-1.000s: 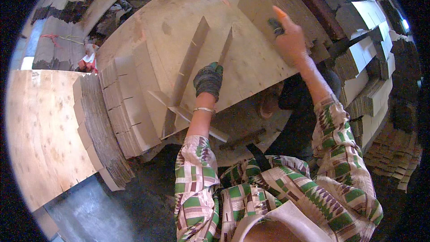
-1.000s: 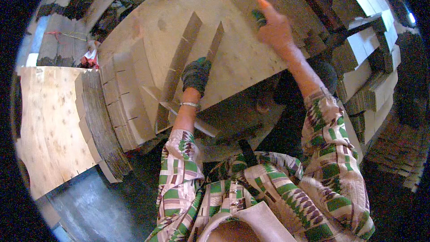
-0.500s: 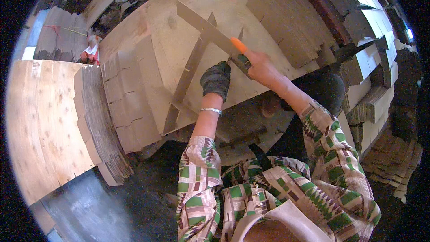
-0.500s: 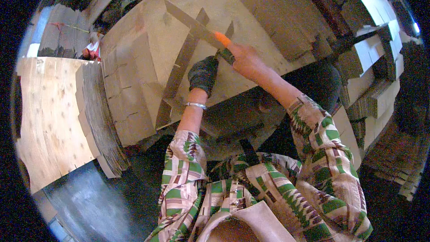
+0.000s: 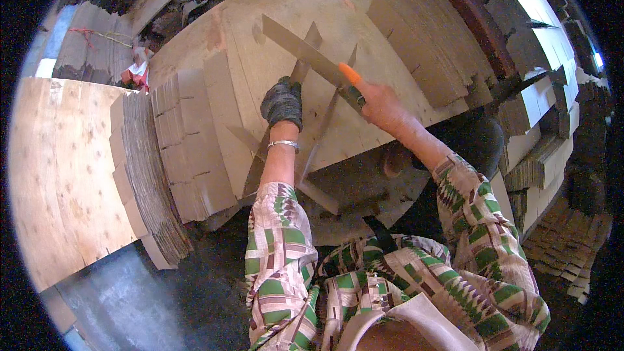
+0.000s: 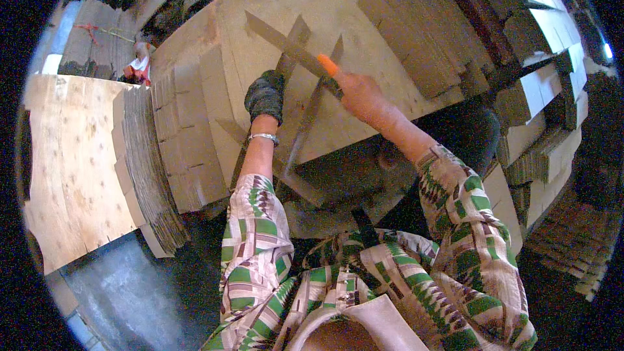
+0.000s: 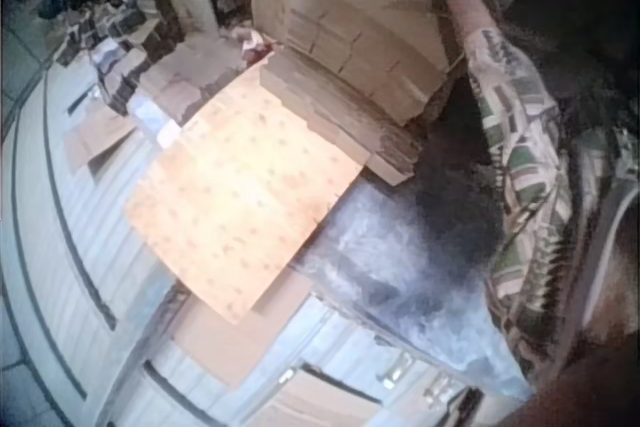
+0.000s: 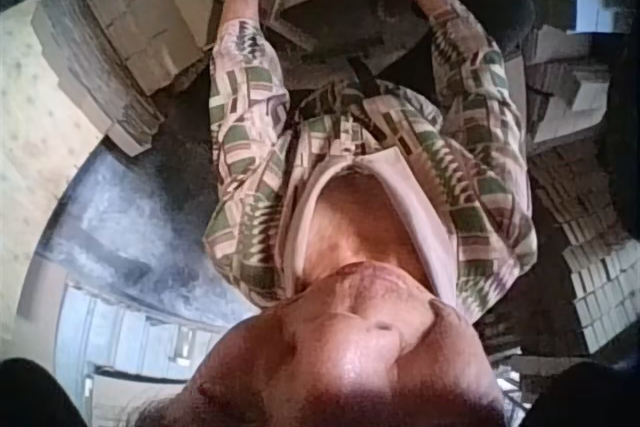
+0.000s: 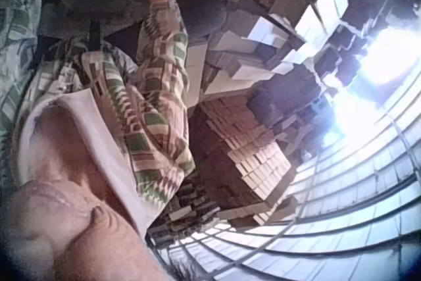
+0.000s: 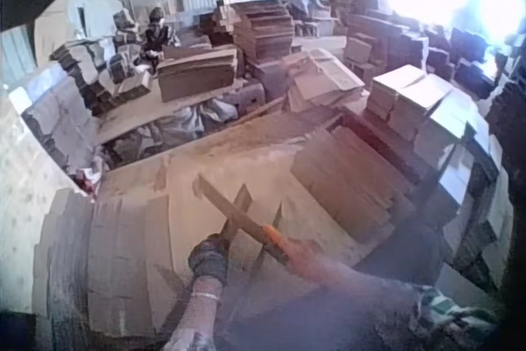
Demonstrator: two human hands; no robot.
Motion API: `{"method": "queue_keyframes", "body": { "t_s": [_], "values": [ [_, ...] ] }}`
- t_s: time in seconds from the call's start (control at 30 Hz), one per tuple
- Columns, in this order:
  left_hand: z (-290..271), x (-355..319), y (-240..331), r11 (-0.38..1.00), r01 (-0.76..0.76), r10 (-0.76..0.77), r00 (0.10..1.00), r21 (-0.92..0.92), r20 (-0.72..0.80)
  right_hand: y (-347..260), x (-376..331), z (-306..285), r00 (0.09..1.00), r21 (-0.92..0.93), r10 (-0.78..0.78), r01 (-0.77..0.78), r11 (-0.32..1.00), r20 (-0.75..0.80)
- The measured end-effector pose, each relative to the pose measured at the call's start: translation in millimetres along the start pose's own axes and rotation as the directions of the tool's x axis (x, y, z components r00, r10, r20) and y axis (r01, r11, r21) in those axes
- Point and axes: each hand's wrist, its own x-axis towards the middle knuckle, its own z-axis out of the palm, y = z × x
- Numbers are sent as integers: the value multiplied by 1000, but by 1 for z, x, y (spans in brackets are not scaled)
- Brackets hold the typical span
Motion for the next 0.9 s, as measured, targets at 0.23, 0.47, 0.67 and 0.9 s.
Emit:
{"method": "queue_keyframes", "body": {
  "t_s": [0.23, 0.47, 0.67, 0.9],
  "values": [
    [10, 5, -1, 1000, 19, -19, 999, 14, 40, 1, 16, 22, 977, -181, 55, -17, 983, 206],
    [-10, -19, -22, 998, -39, 32, 987, -46, -155, -3, 6, -2, 998, -50, 28, -31, 998, -57],
    [-15, -88, -18, 974, -225, 207, 939, -34, -273, 175, -28, -77, 928, -675, 184, -364, 641, -325],
    [-16, -154, -34, 948, -315, 305, 937, -34, -172, 119, 1, -126, 817, -85, 288, -377, 922, -499]
  ]
}}
